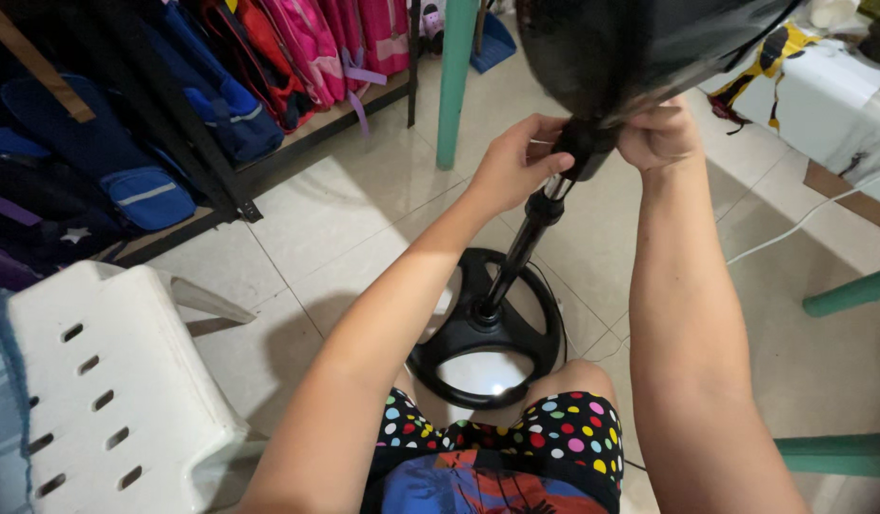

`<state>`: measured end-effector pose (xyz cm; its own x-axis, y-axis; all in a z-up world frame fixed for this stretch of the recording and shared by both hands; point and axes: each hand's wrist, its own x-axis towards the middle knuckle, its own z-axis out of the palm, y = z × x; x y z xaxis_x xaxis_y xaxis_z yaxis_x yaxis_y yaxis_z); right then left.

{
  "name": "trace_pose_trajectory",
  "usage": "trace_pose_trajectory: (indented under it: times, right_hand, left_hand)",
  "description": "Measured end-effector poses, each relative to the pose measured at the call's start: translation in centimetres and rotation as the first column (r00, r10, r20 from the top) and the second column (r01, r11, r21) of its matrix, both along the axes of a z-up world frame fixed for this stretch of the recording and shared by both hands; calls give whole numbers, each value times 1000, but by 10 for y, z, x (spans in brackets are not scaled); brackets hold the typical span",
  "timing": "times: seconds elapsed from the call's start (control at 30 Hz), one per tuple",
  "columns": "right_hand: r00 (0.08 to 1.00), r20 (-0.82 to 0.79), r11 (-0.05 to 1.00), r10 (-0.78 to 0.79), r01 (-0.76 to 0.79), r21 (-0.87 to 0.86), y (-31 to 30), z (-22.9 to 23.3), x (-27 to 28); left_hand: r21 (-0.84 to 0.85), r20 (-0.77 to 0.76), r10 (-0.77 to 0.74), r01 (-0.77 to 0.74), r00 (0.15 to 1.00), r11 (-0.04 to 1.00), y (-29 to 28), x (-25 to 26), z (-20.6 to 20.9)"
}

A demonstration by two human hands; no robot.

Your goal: The person assembles a standing electric fan by hand, attaching the motor housing to the metal pole, inserting the pole into the base, and securing the components with a plastic knob. The person handles the fan base, pole, motor housing, and knob.

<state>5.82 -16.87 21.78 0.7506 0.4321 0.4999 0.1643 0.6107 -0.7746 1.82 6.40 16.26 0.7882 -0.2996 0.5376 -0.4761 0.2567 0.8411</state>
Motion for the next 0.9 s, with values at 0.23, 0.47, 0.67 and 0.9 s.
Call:
trace_pose_trajectory:
  times: [0.23, 0.47, 0.67, 0.9]
  right_hand:
    - [998, -64, 1000, 19, -20, -15, -9, -20, 15]
    - [994, -109, 1000, 20, -19, 13, -18, -64, 25]
    - [986, -168, 1000, -1, 6, 30, -18, -77, 19]
    - [976, -16, 925, -219, 202, -321, 16, -71, -46]
  left_hand:
    - [72, -1, 46, -46, 999, 996, 0, 3, -9]
    - [135, 10, 84, -84, 996, 987, 1, -10, -26]
    - [230, 182, 141, -181, 973, 956, -6, -15, -24]
    - [309, 100, 193, -215, 976, 927, -17, -21, -23]
